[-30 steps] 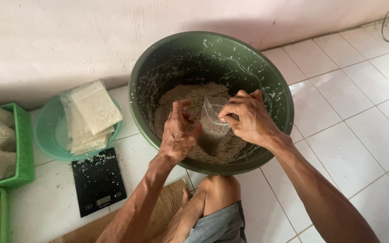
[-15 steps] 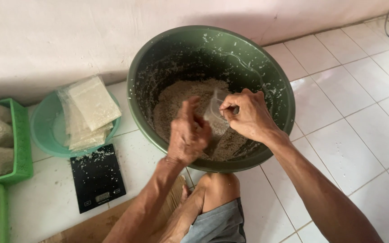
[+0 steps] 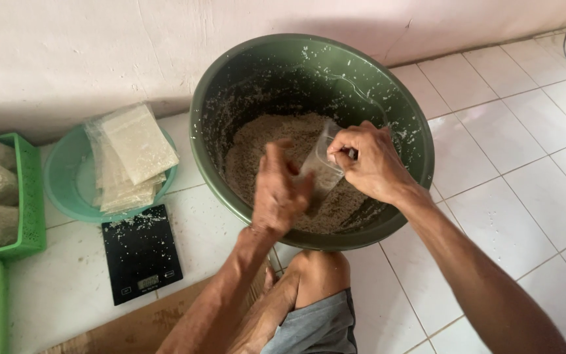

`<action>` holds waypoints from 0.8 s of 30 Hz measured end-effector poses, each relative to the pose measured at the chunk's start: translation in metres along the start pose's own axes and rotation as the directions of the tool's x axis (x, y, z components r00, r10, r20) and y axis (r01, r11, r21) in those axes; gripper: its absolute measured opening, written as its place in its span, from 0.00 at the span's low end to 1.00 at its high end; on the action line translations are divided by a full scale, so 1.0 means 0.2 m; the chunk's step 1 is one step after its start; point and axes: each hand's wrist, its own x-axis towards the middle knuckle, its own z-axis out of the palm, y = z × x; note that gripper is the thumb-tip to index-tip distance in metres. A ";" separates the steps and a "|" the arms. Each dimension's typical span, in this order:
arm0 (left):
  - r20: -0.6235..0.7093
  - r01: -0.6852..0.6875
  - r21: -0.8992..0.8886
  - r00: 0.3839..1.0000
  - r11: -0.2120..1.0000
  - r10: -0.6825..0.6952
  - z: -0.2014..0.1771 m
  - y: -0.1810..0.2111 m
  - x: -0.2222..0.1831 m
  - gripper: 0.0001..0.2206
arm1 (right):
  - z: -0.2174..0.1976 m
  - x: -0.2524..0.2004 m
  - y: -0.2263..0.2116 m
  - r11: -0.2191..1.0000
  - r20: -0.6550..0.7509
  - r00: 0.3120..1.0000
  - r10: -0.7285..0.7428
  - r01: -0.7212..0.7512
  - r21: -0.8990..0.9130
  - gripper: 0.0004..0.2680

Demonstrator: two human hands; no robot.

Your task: The person scoops a granular material from a large green basin into small clear plastic bags using a pink scoop. They weigh each filled bag on a digital scale, then fold and seal the top before placing it into a green tray with other finished bags. The process repeats for multiple bags.

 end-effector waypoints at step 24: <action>0.224 0.169 -0.098 0.964 0.981 -0.143 -0.11 0.29 0.10 0.56 | -0.35 0.21 -0.15 0.979 0.026 0.979 -0.200 0.201 -0.034 0.04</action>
